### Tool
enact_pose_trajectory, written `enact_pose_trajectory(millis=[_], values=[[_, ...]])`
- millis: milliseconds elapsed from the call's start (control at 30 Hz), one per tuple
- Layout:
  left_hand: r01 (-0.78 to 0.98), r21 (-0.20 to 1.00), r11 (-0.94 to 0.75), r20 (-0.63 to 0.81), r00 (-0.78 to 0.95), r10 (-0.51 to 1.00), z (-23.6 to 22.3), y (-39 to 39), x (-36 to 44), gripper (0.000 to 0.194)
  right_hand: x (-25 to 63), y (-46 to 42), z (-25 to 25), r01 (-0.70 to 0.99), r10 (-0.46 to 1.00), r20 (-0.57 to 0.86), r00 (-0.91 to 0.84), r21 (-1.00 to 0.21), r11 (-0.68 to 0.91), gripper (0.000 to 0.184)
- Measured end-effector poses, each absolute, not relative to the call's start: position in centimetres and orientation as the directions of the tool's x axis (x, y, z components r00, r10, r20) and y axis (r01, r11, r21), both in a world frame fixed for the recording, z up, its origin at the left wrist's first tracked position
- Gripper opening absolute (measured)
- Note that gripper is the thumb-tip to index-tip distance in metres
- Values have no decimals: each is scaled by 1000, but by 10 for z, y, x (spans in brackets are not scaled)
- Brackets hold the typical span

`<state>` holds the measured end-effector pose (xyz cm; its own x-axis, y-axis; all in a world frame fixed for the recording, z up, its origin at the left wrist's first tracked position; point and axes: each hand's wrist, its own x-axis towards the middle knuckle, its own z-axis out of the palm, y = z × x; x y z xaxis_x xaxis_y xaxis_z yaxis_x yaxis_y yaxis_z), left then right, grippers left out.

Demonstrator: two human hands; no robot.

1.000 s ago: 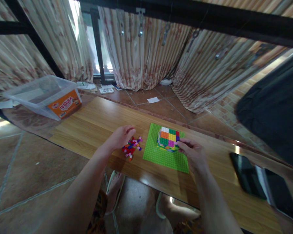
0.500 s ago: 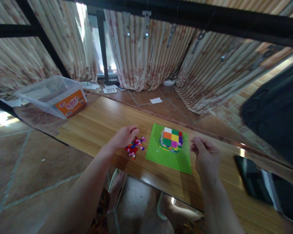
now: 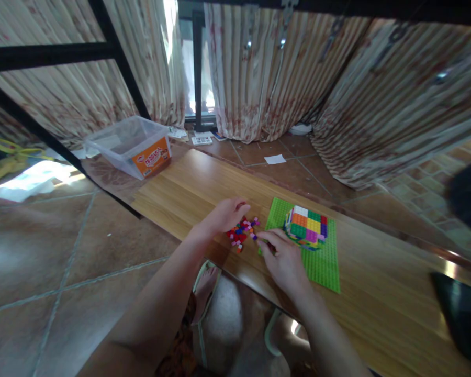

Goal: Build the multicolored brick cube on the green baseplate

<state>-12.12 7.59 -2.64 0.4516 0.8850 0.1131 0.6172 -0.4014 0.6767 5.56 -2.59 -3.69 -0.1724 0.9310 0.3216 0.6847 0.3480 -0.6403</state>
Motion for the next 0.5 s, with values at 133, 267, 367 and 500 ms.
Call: enact_pose_trajectory(millis=[133,267,367,500], values=[[632,671,-388,98,443,891,-26,76,-122,28,45,-21,-47,802,953,276,-122,-538,259,19],[666,640,-383,81,437,896,-25,74,-123,27,38,-16,-49,869,965,248,-91,-453,198,19],[681,632,-371,68,429,901,-24,72,-124,27,35,-14,-49,873,966,241,-99,-445,200,18],[683,628,-372,72,425,902,-24,72,-125,28,35,-13,-48,810,959,269,-85,-542,223,18]])
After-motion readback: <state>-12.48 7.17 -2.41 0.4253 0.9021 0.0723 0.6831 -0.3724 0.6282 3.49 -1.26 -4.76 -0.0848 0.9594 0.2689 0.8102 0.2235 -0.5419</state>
